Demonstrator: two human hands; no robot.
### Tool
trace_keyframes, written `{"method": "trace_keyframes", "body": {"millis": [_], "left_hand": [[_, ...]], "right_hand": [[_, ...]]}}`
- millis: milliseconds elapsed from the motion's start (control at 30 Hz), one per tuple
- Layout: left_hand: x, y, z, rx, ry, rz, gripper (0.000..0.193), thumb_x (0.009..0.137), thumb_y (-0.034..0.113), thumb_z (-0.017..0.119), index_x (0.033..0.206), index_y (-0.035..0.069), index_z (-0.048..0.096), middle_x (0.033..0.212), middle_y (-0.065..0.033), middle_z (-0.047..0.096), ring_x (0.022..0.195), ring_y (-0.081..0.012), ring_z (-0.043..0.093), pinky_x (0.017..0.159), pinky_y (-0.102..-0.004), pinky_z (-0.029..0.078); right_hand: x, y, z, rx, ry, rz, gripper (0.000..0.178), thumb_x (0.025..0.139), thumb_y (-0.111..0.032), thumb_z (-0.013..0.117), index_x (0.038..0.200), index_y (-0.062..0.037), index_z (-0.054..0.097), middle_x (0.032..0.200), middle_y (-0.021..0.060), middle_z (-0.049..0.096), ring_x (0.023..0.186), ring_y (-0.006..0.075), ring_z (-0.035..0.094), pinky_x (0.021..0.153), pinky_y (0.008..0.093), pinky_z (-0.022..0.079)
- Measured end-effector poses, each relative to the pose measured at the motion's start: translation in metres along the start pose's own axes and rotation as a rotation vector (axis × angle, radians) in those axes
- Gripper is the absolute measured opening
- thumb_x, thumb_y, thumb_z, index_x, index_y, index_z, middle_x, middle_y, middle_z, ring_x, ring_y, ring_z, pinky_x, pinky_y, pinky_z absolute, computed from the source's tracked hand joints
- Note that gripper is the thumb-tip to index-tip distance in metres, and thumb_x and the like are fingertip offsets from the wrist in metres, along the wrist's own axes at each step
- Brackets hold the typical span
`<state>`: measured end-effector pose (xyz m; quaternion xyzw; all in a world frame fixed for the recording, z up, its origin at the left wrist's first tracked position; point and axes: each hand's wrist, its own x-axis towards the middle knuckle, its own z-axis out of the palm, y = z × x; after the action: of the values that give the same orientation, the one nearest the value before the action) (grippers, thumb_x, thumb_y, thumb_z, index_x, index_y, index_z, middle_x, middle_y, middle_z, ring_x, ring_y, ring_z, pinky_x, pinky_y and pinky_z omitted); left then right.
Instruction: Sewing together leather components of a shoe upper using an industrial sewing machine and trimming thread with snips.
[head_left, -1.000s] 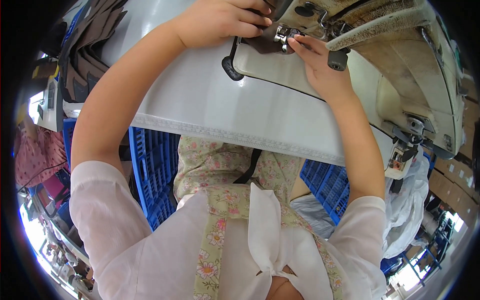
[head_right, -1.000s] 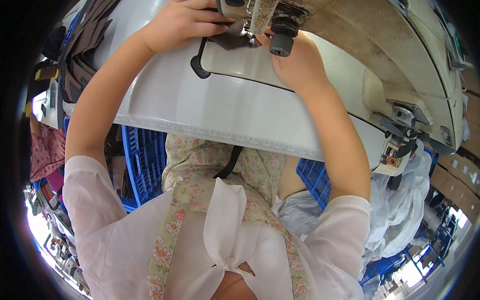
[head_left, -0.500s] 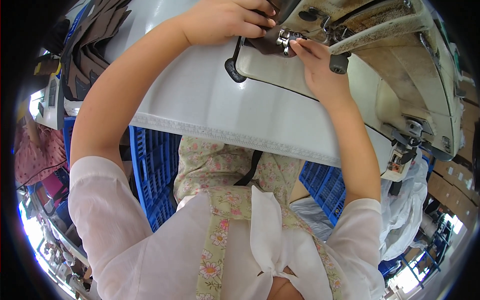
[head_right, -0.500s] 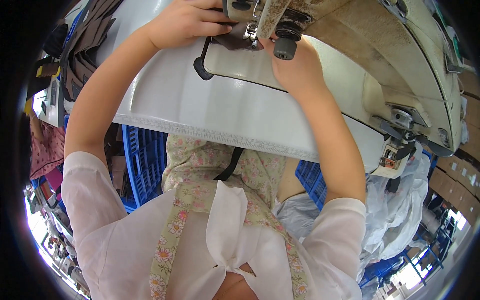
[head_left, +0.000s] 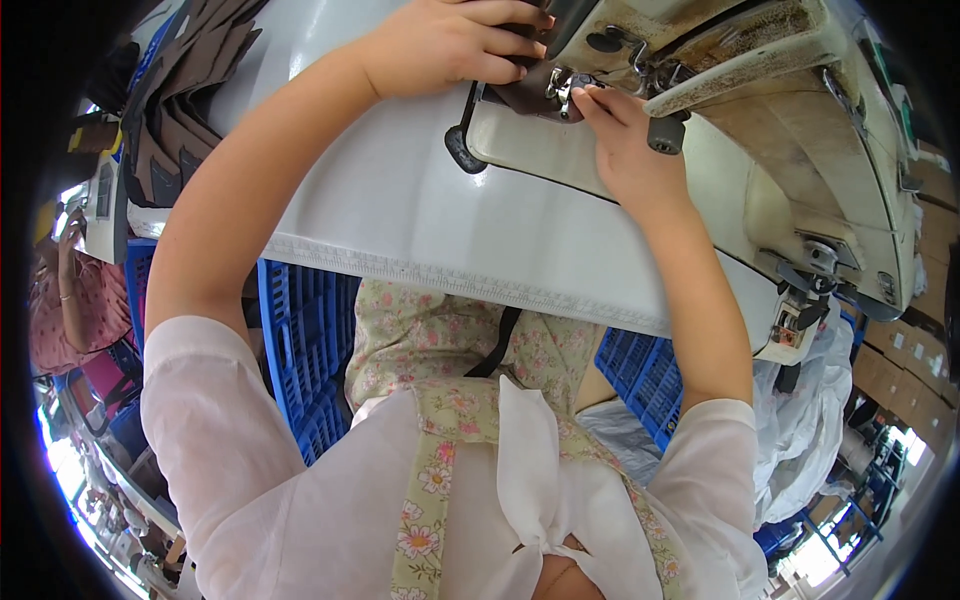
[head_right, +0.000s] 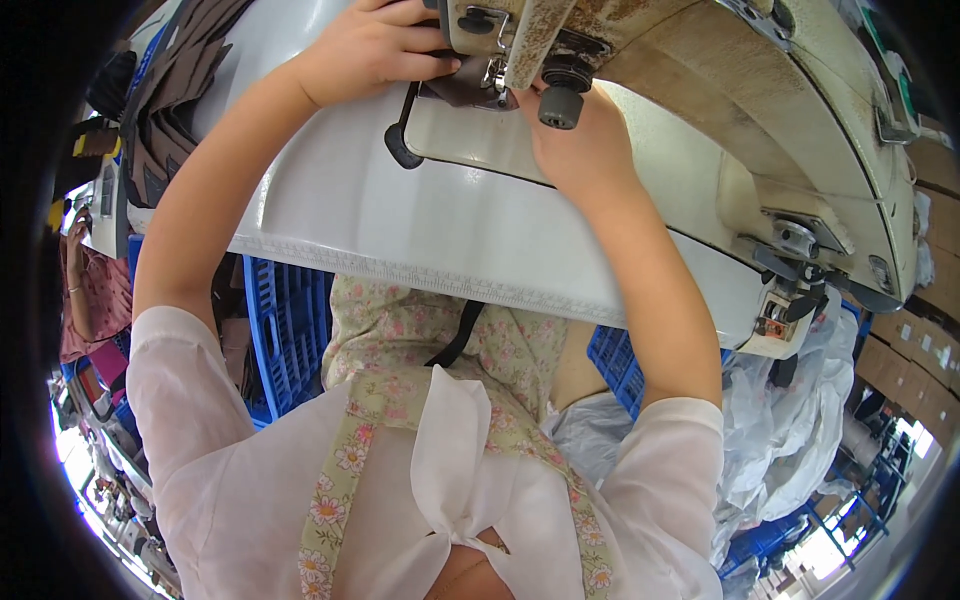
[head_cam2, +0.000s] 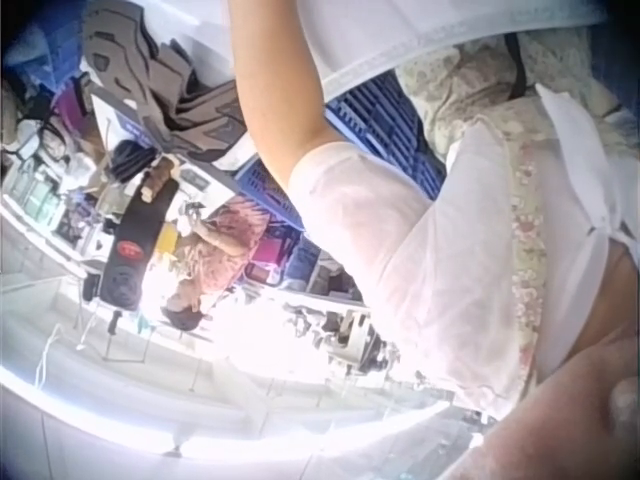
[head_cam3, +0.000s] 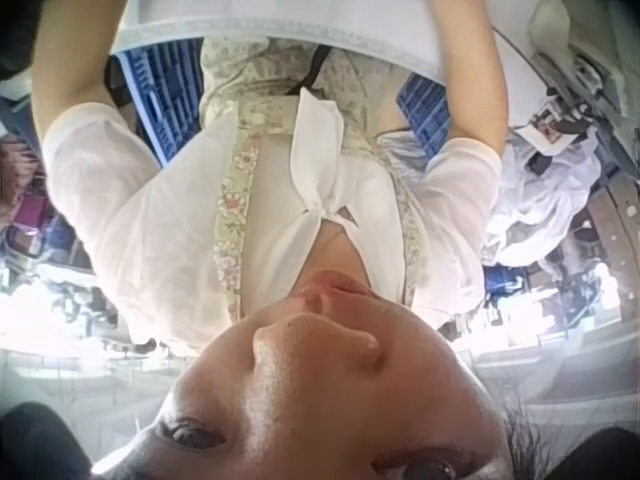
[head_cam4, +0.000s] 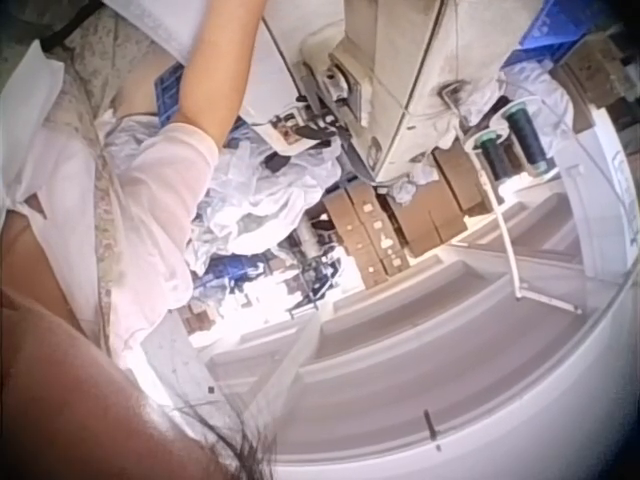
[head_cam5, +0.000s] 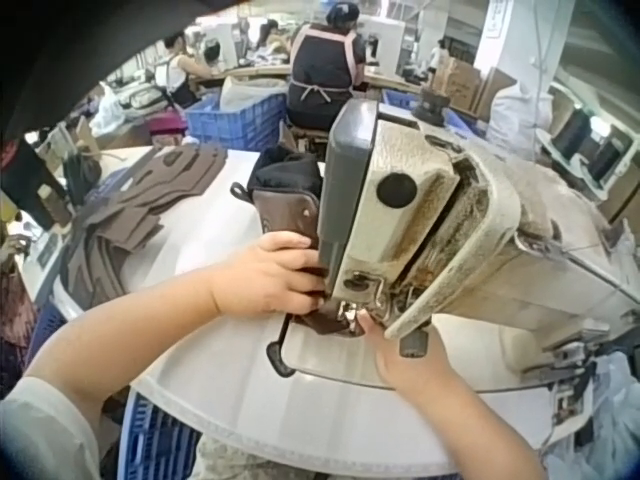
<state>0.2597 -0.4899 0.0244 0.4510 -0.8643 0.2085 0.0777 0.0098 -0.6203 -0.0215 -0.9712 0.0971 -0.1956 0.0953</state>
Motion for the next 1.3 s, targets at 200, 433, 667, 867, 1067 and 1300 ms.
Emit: {"method": "trace_keyframes", "body": {"millis": [200, 433, 667, 867, 1067, 1300], "left_hand": [[0.000, 0.001, 0.003, 0.028, 0.027, -0.015, 0.010, 0.081, 0.024, 0.057, 0.088, 0.026, 0.065, 0.109, 0.0086, 0.066, 0.121, -0.0159, 0.050, 0.110, -0.0393, 0.027], [0.003, -0.001, 0.000, 0.041, 0.051, -0.007, 0.011, 0.082, 0.024, 0.057, 0.088, 0.026, 0.065, 0.109, 0.0088, 0.066, 0.121, -0.0155, 0.050, 0.109, -0.0388, 0.028], [0.002, -0.007, 0.001, -0.027, 0.039, 0.011, 0.009, 0.079, 0.024, 0.058, 0.085, 0.026, 0.065, 0.107, 0.0045, 0.064, 0.120, -0.0181, 0.051, 0.106, -0.0397, 0.031], [0.003, -0.011, 0.001, -0.022, 0.074, 0.060, 0.007, 0.078, 0.024, 0.060, 0.083, 0.026, 0.065, 0.109, 0.0027, 0.063, 0.118, -0.0202, 0.053, 0.104, -0.0400, 0.033], [0.003, -0.014, 0.004, -0.032, 0.068, 0.083, 0.006, 0.078, 0.024, 0.060, 0.083, 0.025, 0.064, 0.108, 0.0026, 0.063, 0.116, -0.0201, 0.053, 0.103, -0.0401, 0.034], [0.005, -0.021, 0.004, -0.017, 0.064, 0.109, 0.007, 0.077, 0.024, 0.061, 0.083, 0.025, 0.065, 0.112, 0.0027, 0.063, 0.117, -0.0202, 0.053, 0.104, -0.0402, 0.033]], "right_hand": [[0.001, -0.004, 0.000, 0.006, 0.022, 0.044, 0.040, 0.077, 0.004, 0.062, 0.113, -0.0089, 0.069, 0.109, 0.0048, 0.067, 0.095, 0.0262, 0.066, 0.079, 0.0357, 0.055], [0.003, -0.006, -0.001, -0.006, 0.035, 0.020, 0.038, 0.076, 0.005, 0.062, 0.112, -0.0076, 0.070, 0.107, 0.0054, 0.067, 0.095, 0.0258, 0.066, 0.078, 0.0356, 0.054], [0.004, -0.007, -0.001, -0.014, -0.018, 0.065, 0.036, 0.078, 0.003, 0.061, 0.112, -0.0071, 0.069, 0.108, 0.0042, 0.067, 0.095, 0.0257, 0.066, 0.078, 0.0355, 0.054], [0.002, -0.004, 0.004, -0.011, 0.009, 0.086, 0.037, 0.079, 0.001, 0.061, 0.114, -0.0072, 0.069, 0.110, 0.0038, 0.067, 0.095, 0.0257, 0.065, 0.079, 0.0359, 0.055], [0.001, -0.004, 0.008, -0.009, -0.009, 0.113, 0.036, 0.079, 0.001, 0.062, 0.113, -0.0071, 0.069, 0.109, 0.0045, 0.067, 0.094, 0.0260, 0.066, 0.079, 0.0363, 0.055], [0.005, -0.005, 0.002, -0.041, 0.000, 0.084, 0.036, 0.081, 0.000, 0.061, 0.115, -0.0076, 0.068, 0.109, 0.0047, 0.067, 0.093, 0.0261, 0.066, 0.078, 0.0367, 0.055]]}}
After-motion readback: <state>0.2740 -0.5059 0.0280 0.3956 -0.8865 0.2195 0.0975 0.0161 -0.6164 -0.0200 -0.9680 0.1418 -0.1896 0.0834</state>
